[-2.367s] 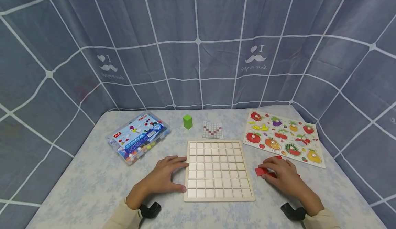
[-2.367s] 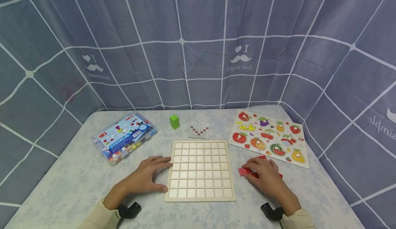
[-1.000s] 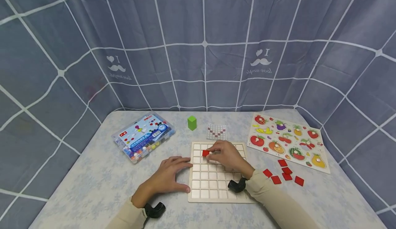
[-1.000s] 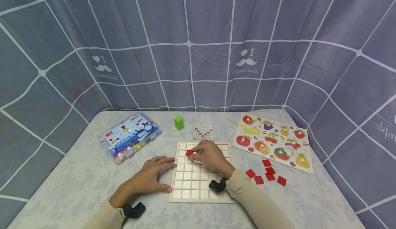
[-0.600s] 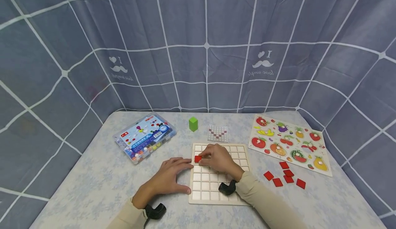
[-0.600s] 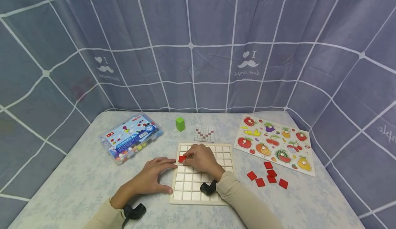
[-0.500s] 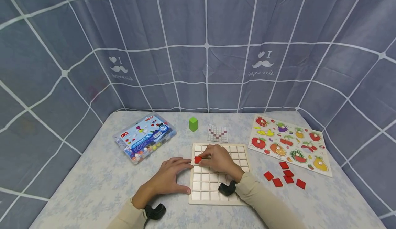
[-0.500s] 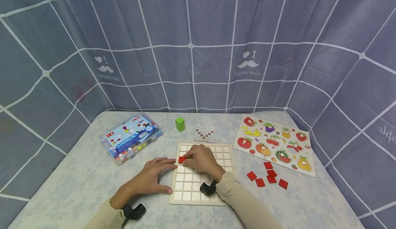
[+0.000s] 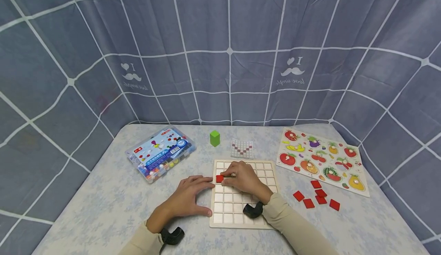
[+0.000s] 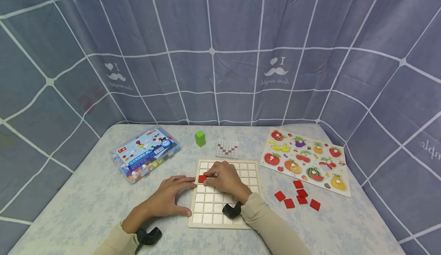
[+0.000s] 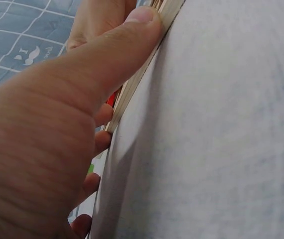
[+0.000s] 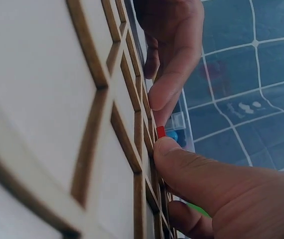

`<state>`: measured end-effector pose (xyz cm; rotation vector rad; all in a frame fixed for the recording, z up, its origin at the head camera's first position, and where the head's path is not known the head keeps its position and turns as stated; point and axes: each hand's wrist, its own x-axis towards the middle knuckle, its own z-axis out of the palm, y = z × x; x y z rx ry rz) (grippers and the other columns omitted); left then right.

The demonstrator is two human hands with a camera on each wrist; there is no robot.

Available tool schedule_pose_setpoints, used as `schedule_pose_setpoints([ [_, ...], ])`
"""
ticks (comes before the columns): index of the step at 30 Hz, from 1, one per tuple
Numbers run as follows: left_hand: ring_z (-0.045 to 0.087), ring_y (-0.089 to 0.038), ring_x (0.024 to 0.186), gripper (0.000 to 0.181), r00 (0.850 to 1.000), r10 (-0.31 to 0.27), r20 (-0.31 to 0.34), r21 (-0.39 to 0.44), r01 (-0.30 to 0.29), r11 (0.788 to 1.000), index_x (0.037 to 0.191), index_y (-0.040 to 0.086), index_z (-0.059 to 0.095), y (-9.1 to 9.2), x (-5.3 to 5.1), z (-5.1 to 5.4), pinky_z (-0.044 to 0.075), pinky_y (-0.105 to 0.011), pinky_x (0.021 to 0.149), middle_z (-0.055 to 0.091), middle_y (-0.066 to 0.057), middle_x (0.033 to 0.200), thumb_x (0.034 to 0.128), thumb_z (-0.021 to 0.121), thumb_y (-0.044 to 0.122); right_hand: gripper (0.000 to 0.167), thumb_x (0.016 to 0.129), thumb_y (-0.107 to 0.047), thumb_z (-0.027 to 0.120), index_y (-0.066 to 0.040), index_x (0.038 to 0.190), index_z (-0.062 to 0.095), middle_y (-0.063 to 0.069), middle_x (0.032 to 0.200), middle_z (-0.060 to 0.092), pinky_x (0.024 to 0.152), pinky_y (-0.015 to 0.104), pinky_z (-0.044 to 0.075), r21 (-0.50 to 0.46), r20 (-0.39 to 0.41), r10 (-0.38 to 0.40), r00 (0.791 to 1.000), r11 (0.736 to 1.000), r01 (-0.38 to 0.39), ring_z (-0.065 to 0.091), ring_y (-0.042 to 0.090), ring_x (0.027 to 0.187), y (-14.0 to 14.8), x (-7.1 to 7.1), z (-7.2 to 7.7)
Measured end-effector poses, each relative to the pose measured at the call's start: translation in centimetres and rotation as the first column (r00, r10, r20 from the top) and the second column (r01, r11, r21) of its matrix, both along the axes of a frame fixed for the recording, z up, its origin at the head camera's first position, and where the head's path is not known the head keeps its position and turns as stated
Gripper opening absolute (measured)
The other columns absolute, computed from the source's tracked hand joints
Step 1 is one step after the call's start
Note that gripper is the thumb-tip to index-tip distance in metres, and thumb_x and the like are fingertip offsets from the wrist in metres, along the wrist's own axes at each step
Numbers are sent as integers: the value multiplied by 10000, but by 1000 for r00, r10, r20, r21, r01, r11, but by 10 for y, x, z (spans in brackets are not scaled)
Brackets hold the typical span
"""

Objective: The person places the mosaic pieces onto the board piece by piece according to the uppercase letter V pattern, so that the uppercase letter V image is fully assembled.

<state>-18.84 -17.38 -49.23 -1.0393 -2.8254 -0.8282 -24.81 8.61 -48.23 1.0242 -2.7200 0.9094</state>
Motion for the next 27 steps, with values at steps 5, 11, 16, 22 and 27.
schedule_pose_setpoints([
  [5,400,-361,1371,776,1000,3,9,5,-3,1000,1378,209,627,0,1,0,307,-657,985,501,-4,1503,770,773,667,280,822,-286,859,-165,1070,814,-74,939,657,725,362,403,-9,3,6,1000,1000,-6,554,155,831,1,-1,-3],
  [11,386,-356,1381,784,1000,7,28,-2,-7,1000,1383,208,621,0,1,1,294,-662,998,491,-5,1511,767,775,668,285,818,-292,863,-178,1074,812,-75,949,648,735,373,394,-2,8,11,1000,1000,-11,535,139,824,0,-2,-5],
  [16,378,-364,1389,783,999,6,33,-6,-6,1000,1383,209,620,-1,1,2,284,-667,1008,486,-11,1516,767,777,667,283,822,-282,861,-166,1074,808,-64,947,649,734,383,394,-11,0,19,1000,1000,-19,540,154,827,0,-2,-5],
  [22,381,-356,1388,787,1000,8,24,-10,-7,1000,1381,212,622,-1,0,1,294,-660,1003,484,-2,1519,766,768,679,310,827,-292,856,-169,1105,795,-57,970,654,754,386,390,-4,9,20,1000,1000,-20,544,155,851,1,-2,-6],
  [27,383,-357,1387,786,1000,8,20,-10,-8,1000,1383,213,621,-1,0,-1,296,-662,1000,484,-1,1519,767,767,679,295,829,-293,854,-172,1088,784,-56,965,645,768,412,389,-16,-5,29,1000,999,-29,540,151,862,2,-2,-8],
])
